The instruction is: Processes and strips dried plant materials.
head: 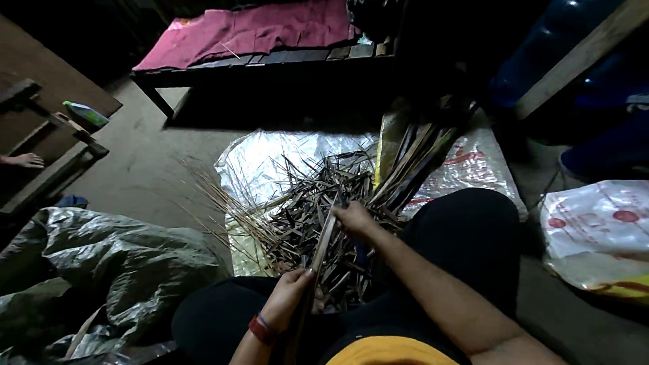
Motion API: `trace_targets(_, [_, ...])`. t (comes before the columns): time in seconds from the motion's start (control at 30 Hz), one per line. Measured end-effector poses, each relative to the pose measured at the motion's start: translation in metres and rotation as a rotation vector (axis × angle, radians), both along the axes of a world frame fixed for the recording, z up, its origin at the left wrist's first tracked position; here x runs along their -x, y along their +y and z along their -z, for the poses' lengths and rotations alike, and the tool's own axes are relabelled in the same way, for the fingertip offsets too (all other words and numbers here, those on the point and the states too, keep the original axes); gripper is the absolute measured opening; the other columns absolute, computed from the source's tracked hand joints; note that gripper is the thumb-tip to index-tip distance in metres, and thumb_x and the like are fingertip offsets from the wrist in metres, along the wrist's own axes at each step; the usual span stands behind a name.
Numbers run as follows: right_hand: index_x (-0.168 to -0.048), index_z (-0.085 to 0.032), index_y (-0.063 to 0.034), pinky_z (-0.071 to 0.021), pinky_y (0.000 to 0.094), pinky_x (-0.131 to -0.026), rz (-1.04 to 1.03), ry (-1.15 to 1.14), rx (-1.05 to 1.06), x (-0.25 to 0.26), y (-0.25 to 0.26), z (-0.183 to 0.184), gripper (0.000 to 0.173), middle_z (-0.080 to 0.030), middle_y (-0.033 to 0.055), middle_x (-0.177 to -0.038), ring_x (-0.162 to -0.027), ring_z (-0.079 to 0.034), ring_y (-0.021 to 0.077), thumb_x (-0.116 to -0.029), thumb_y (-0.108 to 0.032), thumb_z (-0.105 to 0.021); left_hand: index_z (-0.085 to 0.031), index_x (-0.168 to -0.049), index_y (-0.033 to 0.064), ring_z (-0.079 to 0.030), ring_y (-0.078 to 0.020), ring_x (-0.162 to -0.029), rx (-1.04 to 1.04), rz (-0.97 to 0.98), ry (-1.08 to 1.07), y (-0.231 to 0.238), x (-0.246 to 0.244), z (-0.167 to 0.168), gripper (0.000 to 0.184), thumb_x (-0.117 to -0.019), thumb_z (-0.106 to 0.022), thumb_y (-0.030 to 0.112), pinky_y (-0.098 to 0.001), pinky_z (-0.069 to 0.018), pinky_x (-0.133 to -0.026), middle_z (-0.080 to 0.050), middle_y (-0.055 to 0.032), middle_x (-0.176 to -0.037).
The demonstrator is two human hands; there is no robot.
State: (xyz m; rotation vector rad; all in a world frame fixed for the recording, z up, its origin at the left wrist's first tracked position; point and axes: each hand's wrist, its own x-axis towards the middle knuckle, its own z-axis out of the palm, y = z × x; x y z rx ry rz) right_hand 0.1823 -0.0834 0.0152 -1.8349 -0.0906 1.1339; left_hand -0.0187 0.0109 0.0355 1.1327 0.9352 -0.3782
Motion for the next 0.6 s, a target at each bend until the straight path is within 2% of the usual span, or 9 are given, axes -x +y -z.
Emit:
trace_targets(0.07, [-0.114, -0.06, 0.0032, -0.0428, 0.0237, -0.053, 0.084, -0.024, -0.042, -0.003, 0.0, 0.005, 0.028, -0.051, 0.0003, -0.069, -0.052, -0.046, 0.0071, -0.1109, -0.023, -0.049, -0.057, -0.111, -0.0004, -0.066, -0.0144, -0.053, -0.022, -0.016, 0.006, 0.003, 0.006, -0.004, 0.026, -0.1124, -0.039, 0.017, -0.0277, -0.059, -0.053, -0.065, -0.006, -0.066])
trace_targets(0.1, [-0.117, -0.06, 0.0045, -0.0451, 0.0247, -0.057, 0.014, -0.062, -0.05, 0.004, -0.003, 0.005, 0.029, -0.054, 0.0024, -0.074, -0.056, -0.049, 0.0081, -0.1113, -0.021, -0.048, -0.057, -0.11, 0.0, -0.063, -0.0116, -0.051, -0.045, -0.045, 0.018, 0.003, 0.006, -0.005, 0.024, -0.1121, -0.04, 0.017, -0.0248, -0.0565, -0.05, -0.063, -0.0038, -0.064])
trace_targets(0.13, [-0.118, -0.062, 0.0064, -0.0491, 0.0297, -0.067, -0.121, -0.128, -0.046, 0.015, -0.006, 0.008, 0.029, -0.06, 0.0078, -0.083, -0.066, -0.055, 0.0126, -0.1103, -0.018, -0.047, -0.057, -0.11, 0.0007, -0.059, -0.0083, -0.049, -0.065, -0.071, 0.031, 0.003, 0.004, -0.005, 0.023, -0.1119, -0.041, 0.017, -0.0214, -0.0526, -0.047, -0.059, -0.0016, -0.063])
trace_targets(0.2, [-0.121, -0.066, 0.008, -0.0506, 0.049, -0.094, -0.478, -0.264, -0.003, 0.042, -0.012, 0.008, 0.028, -0.068, 0.0235, -0.11, -0.102, -0.066, 0.0317, -0.1044, -0.008, -0.051, -0.057, -0.111, 0.0019, -0.051, -0.0043, -0.045, -0.067, -0.11, 0.056, 0.003, -0.002, -0.003, 0.022, -0.1116, -0.042, 0.018, -0.0169, -0.0446, -0.043, -0.053, 0.0008, -0.062])
trace_targets(0.23, [-0.122, -0.066, 0.0062, -0.0489, 0.0552, -0.1, -0.627, -0.326, 0.043, 0.054, -0.013, 0.006, 0.028, -0.068, 0.0262, -0.118, -0.113, -0.065, 0.0378, -0.1012, -0.007, -0.054, -0.057, -0.11, 0.0022, -0.047, -0.0032, -0.043, -0.053, -0.126, 0.062, 0.001, -0.005, -0.001, 0.022, -0.1117, -0.042, 0.018, -0.0157, -0.0411, -0.041, -0.051, 0.0015, -0.061])
trace_targets(0.3, [-0.124, -0.064, 0.0059, -0.0462, 0.0581, -0.104, -0.793, -0.428, 0.18, 0.065, -0.011, -0.002, 0.029, -0.065, 0.028, -0.125, -0.123, -0.061, 0.0423, -0.1008, -0.009, -0.054, -0.054, -0.105, 0.0048, -0.041, -0.0011, -0.04, 0.015, -0.156, 0.044, -0.002, -0.008, 0.003, 0.022, -0.1125, -0.038, 0.018, -0.0141, -0.0373, -0.038, -0.046, 0.0036, -0.058])
trace_targets(0.43, [-0.121, -0.064, 0.0096, -0.048, 0.0563, -0.101, -0.782, -0.609, 0.309, 0.06, -0.01, 0.001, 0.029, -0.066, 0.0288, -0.125, -0.121, -0.063, 0.0428, -0.1023, -0.009, -0.051, -0.051, -0.096, 0.0081, -0.036, 0.0014, -0.037, 0.132, -0.202, -0.008, -0.007, -0.005, 0.004, 0.027, -0.1132, -0.033, 0.018, -0.012, -0.0332, -0.036, -0.04, 0.0066, -0.055])
trace_targets(0.53, [-0.127, -0.06, 0.0116, -0.0446, 0.0567, -0.106, -0.73, -0.564, 0.431, 0.044, -0.007, 0.001, 0.033, -0.061, 0.0307, -0.133, -0.129, -0.058, 0.0439, -0.1056, -0.01, -0.047, -0.051, -0.094, 0.0089, -0.036, 0.0017, -0.037, 0.175, -0.185, -0.018, -0.009, 0.003, 0.004, 0.028, -0.1133, -0.033, 0.019, -0.0117, -0.0337, -0.036, -0.04, 0.007, -0.054])
trace_targets(0.6, [-0.134, -0.057, 0.0074, -0.0443, 0.0573, -0.107, -0.673, -0.553, 0.486, 0.032, -0.005, 0.007, 0.035, -0.061, 0.0289, -0.135, -0.131, -0.057, 0.0432, -0.1078, -0.014, -0.045, -0.051, -0.092, 0.009, -0.036, 0.0015, -0.037, 0.194, -0.17, -0.02, -0.01, 0.008, 0.005, 0.03, -0.1134, -0.032, 0.019, -0.0119, -0.0333, -0.036, -0.04, 0.0068, -0.054])
